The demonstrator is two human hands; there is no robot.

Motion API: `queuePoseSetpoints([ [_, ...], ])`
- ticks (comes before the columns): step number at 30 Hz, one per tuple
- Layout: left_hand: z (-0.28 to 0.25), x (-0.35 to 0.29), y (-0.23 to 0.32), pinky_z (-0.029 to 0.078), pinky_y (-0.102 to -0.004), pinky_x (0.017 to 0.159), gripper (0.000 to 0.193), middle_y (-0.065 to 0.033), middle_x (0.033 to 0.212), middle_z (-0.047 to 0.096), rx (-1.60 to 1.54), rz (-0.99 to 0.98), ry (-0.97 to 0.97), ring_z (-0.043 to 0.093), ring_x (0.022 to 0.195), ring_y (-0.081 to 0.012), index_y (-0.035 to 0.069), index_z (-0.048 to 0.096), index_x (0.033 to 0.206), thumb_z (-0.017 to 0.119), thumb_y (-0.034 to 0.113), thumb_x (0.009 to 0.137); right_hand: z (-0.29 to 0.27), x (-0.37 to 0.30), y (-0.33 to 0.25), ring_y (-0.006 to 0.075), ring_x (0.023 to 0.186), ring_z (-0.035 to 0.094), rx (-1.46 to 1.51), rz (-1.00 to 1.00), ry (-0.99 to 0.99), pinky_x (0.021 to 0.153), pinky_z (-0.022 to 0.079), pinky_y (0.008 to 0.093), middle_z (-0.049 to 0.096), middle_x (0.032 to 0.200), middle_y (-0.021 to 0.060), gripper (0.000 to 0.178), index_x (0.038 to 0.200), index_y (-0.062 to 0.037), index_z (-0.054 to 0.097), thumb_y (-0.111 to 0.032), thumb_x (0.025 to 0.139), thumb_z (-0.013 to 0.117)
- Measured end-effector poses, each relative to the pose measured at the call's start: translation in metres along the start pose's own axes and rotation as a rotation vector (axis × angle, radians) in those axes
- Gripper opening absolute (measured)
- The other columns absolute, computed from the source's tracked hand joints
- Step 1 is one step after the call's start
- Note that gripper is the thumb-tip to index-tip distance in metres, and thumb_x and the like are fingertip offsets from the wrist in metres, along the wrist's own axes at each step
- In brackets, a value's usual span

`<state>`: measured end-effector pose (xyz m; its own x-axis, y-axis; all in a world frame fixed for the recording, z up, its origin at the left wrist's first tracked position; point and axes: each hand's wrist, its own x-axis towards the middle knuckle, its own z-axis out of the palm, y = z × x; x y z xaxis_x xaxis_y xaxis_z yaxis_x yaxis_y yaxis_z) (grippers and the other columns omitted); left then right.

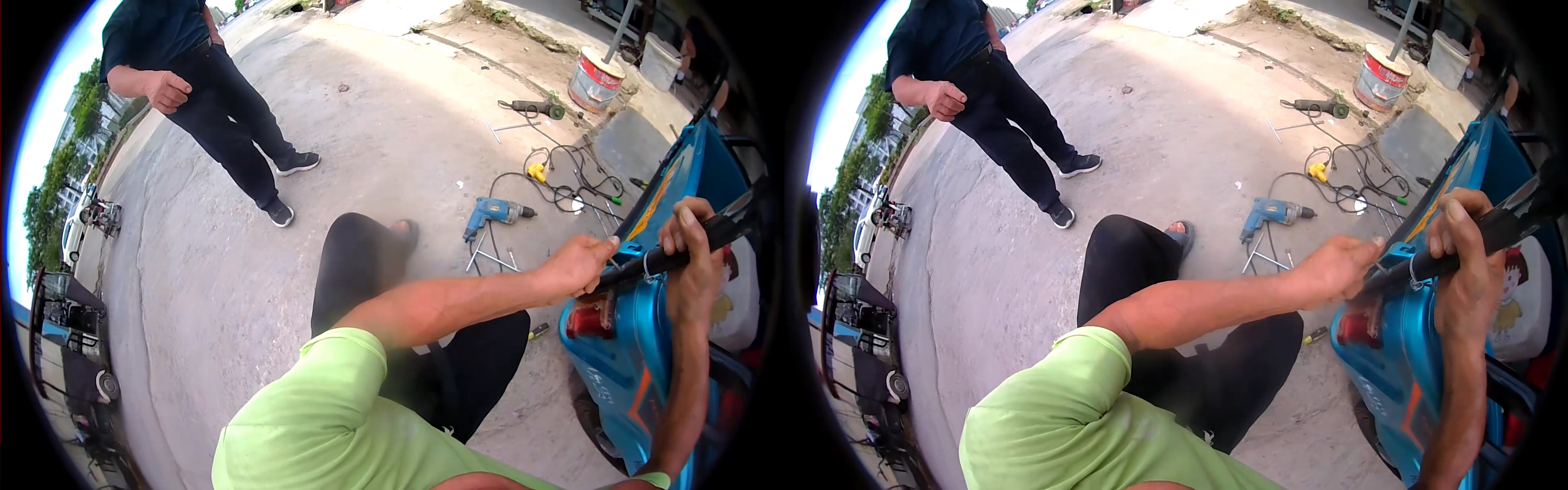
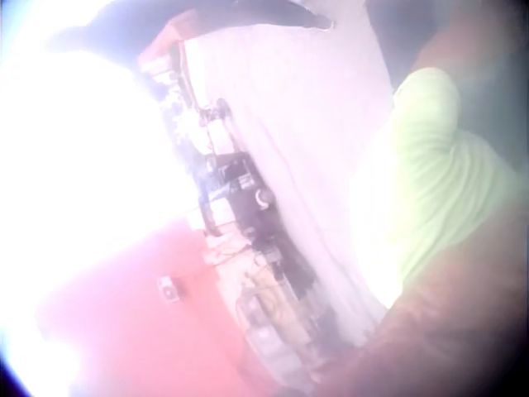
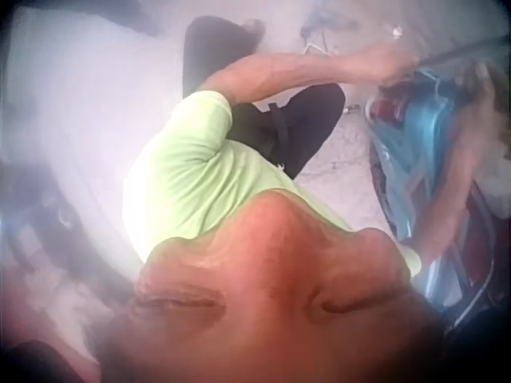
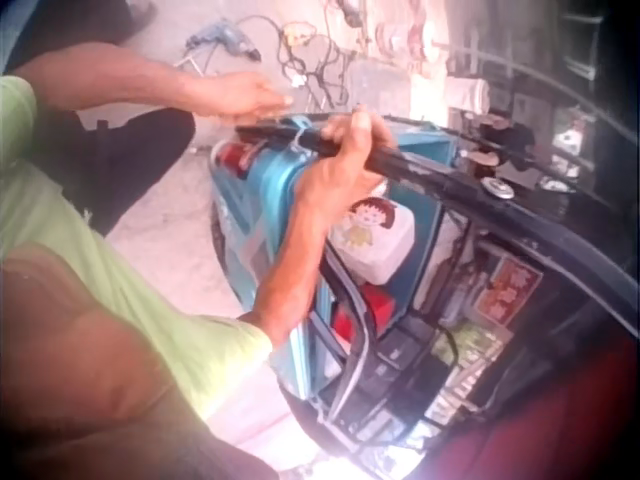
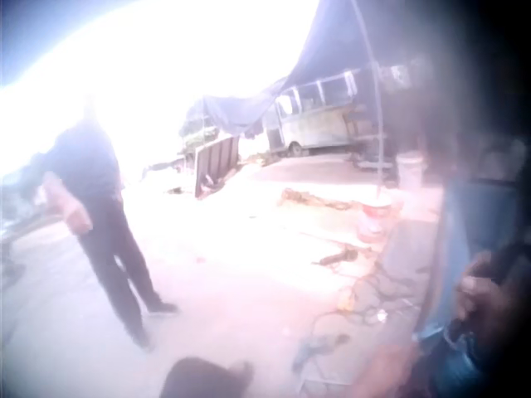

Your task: The person aligns a black pole onto the mount of a cargo cart, inserts a metal rod through the mounting hole, and then inserts a small metal pin into the bracket by hand to secure the pole.

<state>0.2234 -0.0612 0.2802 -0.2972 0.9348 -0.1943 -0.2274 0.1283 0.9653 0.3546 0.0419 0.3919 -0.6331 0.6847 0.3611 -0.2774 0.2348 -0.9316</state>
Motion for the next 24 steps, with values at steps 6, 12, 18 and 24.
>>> queuePoseSetpoints([
  [6, -0.009, -0.006, -0.005, 0.047, -0.0488, 0.068, 0.036, -0.0186, 0.079, 0.059, 0.734, 0.687, 0.169, 0.060, 0.076, -0.0391, 0.000, 0.055, 0.088, 0.053, 0.033, 0.103, 0.000, -0.005, -0.003, 0.0088, 0.070, 0.048, 0.006, -0.047, -0.008, 0.068, 0.039, 0.0251, 0.047, 0.075, -0.0006, 0.018, 0.100, -0.0027, 0.062, -0.020, 0.096, 0.066],
  [12, -0.018, 0.007, 0.006, 0.049, -0.0487, 0.069, 0.032, -0.0176, 0.080, 0.061, 1.009, 0.951, -0.029, 0.062, 0.075, -0.0376, 0.000, 0.055, 0.088, 0.051, 0.027, 0.105, -0.002, -0.008, -0.003, 0.0081, 0.067, 0.052, -0.080, -0.062, 0.022, 0.062, 0.040, 0.0253, 0.056, 0.074, -0.0005, 0.022, 0.100, -0.0023, 0.064, -0.024, 0.095, 0.067],
  [18, 0.000, 0.006, 0.012, 0.036, -0.0311, 0.042, 0.045, -0.0056, 0.058, 0.052, 0.136, -0.027, -0.086, 0.046, 0.047, -0.0158, 0.008, 0.051, 0.072, 0.051, 0.038, 0.106, -0.001, -0.011, -0.011, 0.0059, 0.066, 0.053, -0.063, -0.037, 0.015, 0.061, 0.043, 0.0242, 0.056, 0.073, -0.0023, 0.018, 0.098, -0.0034, 0.064, -0.021, 0.095, 0.067],
  [24, -0.013, -0.003, 0.018, 0.048, -0.0402, 0.069, 0.040, -0.0100, 0.078, 0.058, 0.851, 0.631, -0.073, 0.061, 0.074, -0.0223, 0.001, 0.057, 0.086, 0.051, 0.034, 0.107, -0.002, -0.013, -0.017, 0.0071, 0.064, 0.054, -0.061, 0.002, 0.030, 0.060, 0.044, 0.0254, 0.057, 0.070, -0.0013, 0.022, 0.092, -0.0025, 0.065, -0.024, 0.093, 0.069],
])
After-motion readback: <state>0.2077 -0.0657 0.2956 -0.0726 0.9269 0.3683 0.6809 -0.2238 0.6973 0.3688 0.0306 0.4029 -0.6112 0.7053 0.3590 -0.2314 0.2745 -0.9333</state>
